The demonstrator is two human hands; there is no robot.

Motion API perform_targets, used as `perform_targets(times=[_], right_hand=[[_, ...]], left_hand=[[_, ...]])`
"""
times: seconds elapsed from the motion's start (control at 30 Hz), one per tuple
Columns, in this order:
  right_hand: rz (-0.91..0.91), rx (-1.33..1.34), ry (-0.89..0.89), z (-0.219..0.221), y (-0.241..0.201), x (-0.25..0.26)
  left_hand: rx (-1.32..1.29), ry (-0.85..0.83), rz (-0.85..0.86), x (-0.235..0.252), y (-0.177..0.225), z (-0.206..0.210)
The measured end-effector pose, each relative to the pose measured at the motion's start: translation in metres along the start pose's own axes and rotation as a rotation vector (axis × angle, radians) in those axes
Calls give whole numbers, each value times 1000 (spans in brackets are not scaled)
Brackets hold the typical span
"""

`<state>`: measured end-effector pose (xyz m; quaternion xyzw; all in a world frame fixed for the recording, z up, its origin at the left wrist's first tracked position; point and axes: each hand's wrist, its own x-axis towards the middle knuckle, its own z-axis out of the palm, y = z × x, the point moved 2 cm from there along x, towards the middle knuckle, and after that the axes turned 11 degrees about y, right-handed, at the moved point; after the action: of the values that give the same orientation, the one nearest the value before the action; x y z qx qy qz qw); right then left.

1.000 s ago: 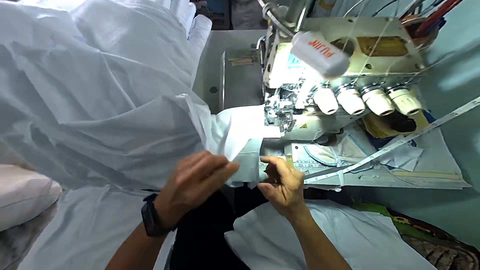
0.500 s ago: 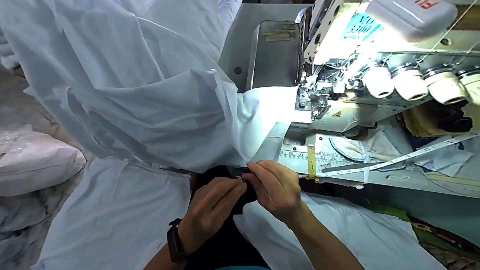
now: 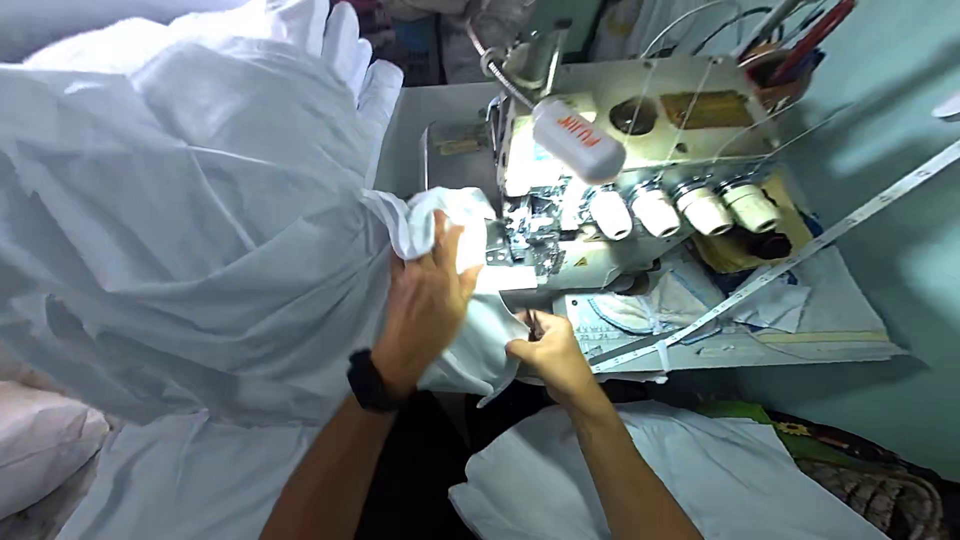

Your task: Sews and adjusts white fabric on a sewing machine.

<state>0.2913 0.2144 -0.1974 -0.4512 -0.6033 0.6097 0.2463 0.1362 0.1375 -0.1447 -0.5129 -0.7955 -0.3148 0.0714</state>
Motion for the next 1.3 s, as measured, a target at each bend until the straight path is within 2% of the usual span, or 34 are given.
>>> perform_targets(times=[0.07, 0.1, 0.13, 0.2, 0.27, 0.33, 0.37, 0.4, 0.5, 0.53, 0.57, 0.6, 0.67, 0.73, 0.77, 0.87, 0.97, 1.03, 1.13, 1.2, 1.3], right_hand=[[136, 277, 38, -8, -5, 12], [116, 326, 127, -11, -5, 18], [24, 310, 242, -15, -2, 20], [-319, 189, 454, -18, 4, 14], [-648, 120, 467, -19, 7, -1], [-775, 71, 282, -13, 15, -12], [-749, 38, 211, -7, 20, -16], [-636, 9, 168, -1, 25, -19], [-17, 72, 23, 11, 29, -25], [128, 181, -34, 14, 26, -27], [177, 292, -84, 16, 22, -31], [130, 396, -137, 17, 18, -34], [-144, 480, -270, 14, 7, -37], [-430, 403, -335, 11, -6, -37], [-502, 353, -343, 9, -10, -37], [-608, 197, -291, 5, -8, -38], [-752, 187, -171, 0, 0, -39], [-804, 151, 7, -7, 2, -31], [-853, -115, 251, -14, 14, -4], [-879, -204, 206, -15, 26, 6], [-899, -130, 28, -13, 39, -5]], left_hand=[[21, -51, 9, 37, -10, -1], [47, 37, 55, 53, -18, 7], [84, 180, 122, 65, -31, 21], [184, 474, 254, 85, -63, 52], [199, 551, 299, 86, -68, 54], [120, 510, 308, 66, -45, 33], [44, 450, 298, 53, -25, 13], [-31, 389, 298, 40, -11, -4], [-262, 246, 370, 11, -2, -30], [-292, 190, 381, 5, -6, -33], [-293, 123, 388, 1, -10, -35], [-269, 57, 396, -2, -15, -36], [-224, -63, 399, -7, -21, -38], [-246, -139, 393, -9, -22, -40], [-281, -162, 385, -9, -21, -40], [-438, -171, 362, -6, -14, -41], [-577, -155, 332, 7, -1, -39], [-551, -103, 335, 19, 7, -36], [-457, -19, 300, 35, 7, -19], [-449, -62, 249, 40, -3, -8], [-465, -108, 221, 39, -7, -4]])
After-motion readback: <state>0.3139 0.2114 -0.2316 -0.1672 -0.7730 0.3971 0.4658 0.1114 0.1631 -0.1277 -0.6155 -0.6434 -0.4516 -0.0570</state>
